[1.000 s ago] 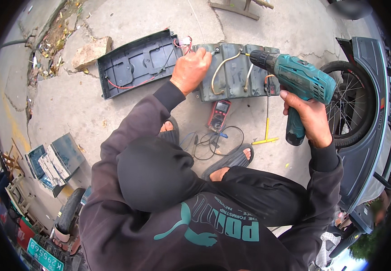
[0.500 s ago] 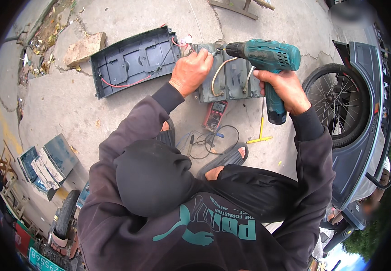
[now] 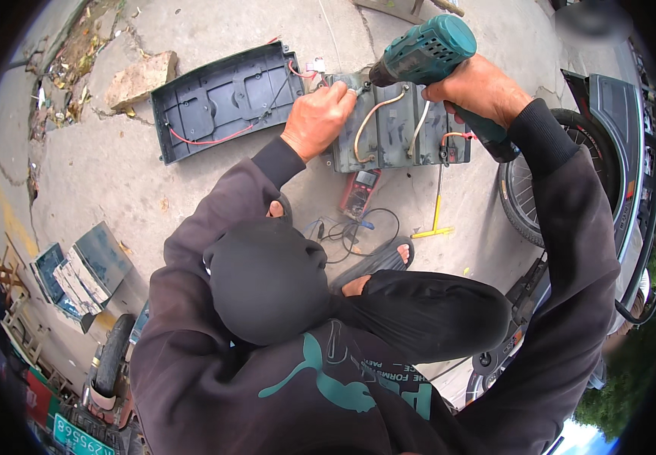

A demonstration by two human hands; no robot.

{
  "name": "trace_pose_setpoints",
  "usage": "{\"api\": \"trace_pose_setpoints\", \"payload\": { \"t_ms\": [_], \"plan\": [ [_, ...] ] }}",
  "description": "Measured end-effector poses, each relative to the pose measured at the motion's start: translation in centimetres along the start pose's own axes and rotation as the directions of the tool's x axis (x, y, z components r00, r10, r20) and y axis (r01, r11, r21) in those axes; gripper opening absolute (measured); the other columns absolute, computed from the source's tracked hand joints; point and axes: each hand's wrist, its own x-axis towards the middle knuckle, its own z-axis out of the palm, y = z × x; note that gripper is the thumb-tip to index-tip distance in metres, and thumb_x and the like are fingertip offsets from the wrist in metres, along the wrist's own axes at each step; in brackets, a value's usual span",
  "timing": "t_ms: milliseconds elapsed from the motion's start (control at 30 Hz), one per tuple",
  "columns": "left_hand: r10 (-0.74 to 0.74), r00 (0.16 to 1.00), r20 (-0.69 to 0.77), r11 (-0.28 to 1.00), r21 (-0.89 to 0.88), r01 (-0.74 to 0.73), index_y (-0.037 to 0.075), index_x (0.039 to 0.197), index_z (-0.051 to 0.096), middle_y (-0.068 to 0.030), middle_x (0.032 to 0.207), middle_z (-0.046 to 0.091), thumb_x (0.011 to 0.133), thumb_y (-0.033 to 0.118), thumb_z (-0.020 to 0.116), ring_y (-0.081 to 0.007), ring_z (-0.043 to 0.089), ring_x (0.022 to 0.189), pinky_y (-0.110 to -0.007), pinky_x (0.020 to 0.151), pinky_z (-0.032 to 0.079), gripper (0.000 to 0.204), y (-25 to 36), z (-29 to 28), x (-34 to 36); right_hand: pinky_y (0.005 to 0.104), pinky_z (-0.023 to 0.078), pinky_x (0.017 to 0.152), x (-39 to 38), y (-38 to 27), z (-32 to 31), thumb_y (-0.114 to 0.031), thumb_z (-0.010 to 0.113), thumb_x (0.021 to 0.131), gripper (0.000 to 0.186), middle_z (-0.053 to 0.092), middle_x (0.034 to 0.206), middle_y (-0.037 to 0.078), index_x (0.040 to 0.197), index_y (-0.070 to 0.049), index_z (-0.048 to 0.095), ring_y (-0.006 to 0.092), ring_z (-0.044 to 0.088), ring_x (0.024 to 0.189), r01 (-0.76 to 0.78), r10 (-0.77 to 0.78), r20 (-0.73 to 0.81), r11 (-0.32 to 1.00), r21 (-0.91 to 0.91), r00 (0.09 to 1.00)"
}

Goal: The person tests a battery pack with a multimeter, then uses a cordless drill to remove screws from the battery casing. They then use a T-handle wrench to tighten the battery terminals.

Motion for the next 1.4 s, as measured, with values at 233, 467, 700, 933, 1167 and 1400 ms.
{"api": "trace_pose_setpoints", "payload": {
  "t_ms": [233, 467, 700, 933, 1167, 1400],
  "plan": [
    [0.010, 0.999, -0.036, 0.997, -0.079, -0.013, 0.007, 0.096, 0.066, -0.0044, 0.080, 0.054, 0.081, 0.012, 0.070, -0.0199, 0.061, 0.067, -0.033, 0.057, 0.052, 0.016, -0.2, 0.5, 0.0, 0.0326, 0.051, 0.052, -0.7, 0.5, 1.6, -0.010, 0.066, 0.077, 0.019, 0.063, 0.066, 0.009, 0.093, 0.000, 0.066, 0.0161, 0.061, 0.051, -0.014, 0.021, -0.072, 0.996, 0.087, 0.997],
    [0.007, 1.000, -0.015, 0.994, -0.110, -0.009, 0.006, 0.096, 0.066, -0.0049, 0.080, 0.054, 0.081, 0.012, 0.070, -0.0209, 0.061, 0.067, -0.033, 0.058, 0.051, 0.016, -0.5, 0.5, -0.4, 0.0363, 0.055, 0.066, -0.8, 0.5, 2.7, -0.013, 0.067, 0.076, 0.026, 0.068, 0.077, 0.018, 0.098, 0.002, 0.066, 0.0267, 0.067, 0.067, 0.183, -0.228, -0.180, 0.955, -0.233, 0.957],
    [-0.005, 0.999, -0.038, 0.992, -0.123, 0.001, 0.008, 0.094, 0.065, -0.0043, 0.082, 0.057, 0.083, 0.013, 0.070, -0.0210, 0.063, 0.071, -0.033, 0.059, 0.052, 0.013, -0.6, 0.5, 0.3, 0.0328, 0.052, 0.054, -0.6, 1.4, 1.7, -0.011, 0.067, 0.077, 0.017, 0.064, 0.065, 0.010, 0.086, 0.003, 0.065, 0.0157, 0.061, 0.051, 0.031, -0.028, -0.091, 0.999, 0.034, 0.995],
    [-0.125, 0.990, 0.071, 0.986, -0.101, 0.131, 0.010, 0.096, 0.067, -0.0022, 0.091, 0.063, 0.087, 0.019, 0.070, -0.0228, 0.067, 0.080, -0.035, 0.063, 0.054, 0.013, -1.1, -1.1, 1.4, 0.0331, 0.053, 0.052, -0.6, 1.2, 1.7, -0.011, 0.068, 0.077, 0.019, 0.063, 0.065, 0.010, 0.090, 0.003, 0.066, 0.0170, 0.061, 0.051, 0.086, -0.087, -0.108, 0.996, -0.020, 0.990],
    [-0.103, 0.971, 0.214, 0.988, -0.087, 0.124, 0.010, 0.103, 0.068, -0.0054, 0.098, 0.064, 0.085, 0.023, 0.072, -0.0277, 0.068, 0.087, -0.040, 0.069, 0.055, 0.022, -0.8, -1.5, 3.8, 0.0327, 0.052, 0.051, -1.0, 0.9, 1.4, -0.012, 0.069, 0.077, 0.019, 0.063, 0.065, 0.010, 0.090, 0.002, 0.066, 0.0175, 0.060, 0.050, 0.073, -0.077, -0.076, 0.996, -0.046, 0.994],
    [-0.145, 0.962, 0.230, 0.978, -0.115, 0.175, 0.011, 0.107, 0.068, -0.0086, 0.099, 0.064, 0.086, 0.024, 0.071, -0.0307, 0.067, 0.088, -0.042, 0.073, 0.054, 0.025, -0.6, -0.4, 4.1, 0.0333, 0.051, 0.050, -1.1, 0.9, 1.3, -0.012, 0.069, 0.077, 0.019, 0.062, 0.064, 0.009, 0.090, 0.001, 0.065, 0.0171, 0.059, 0.050, 0.073, -0.075, -0.083, 0.997, -0.026, 0.994]
  ]
}}
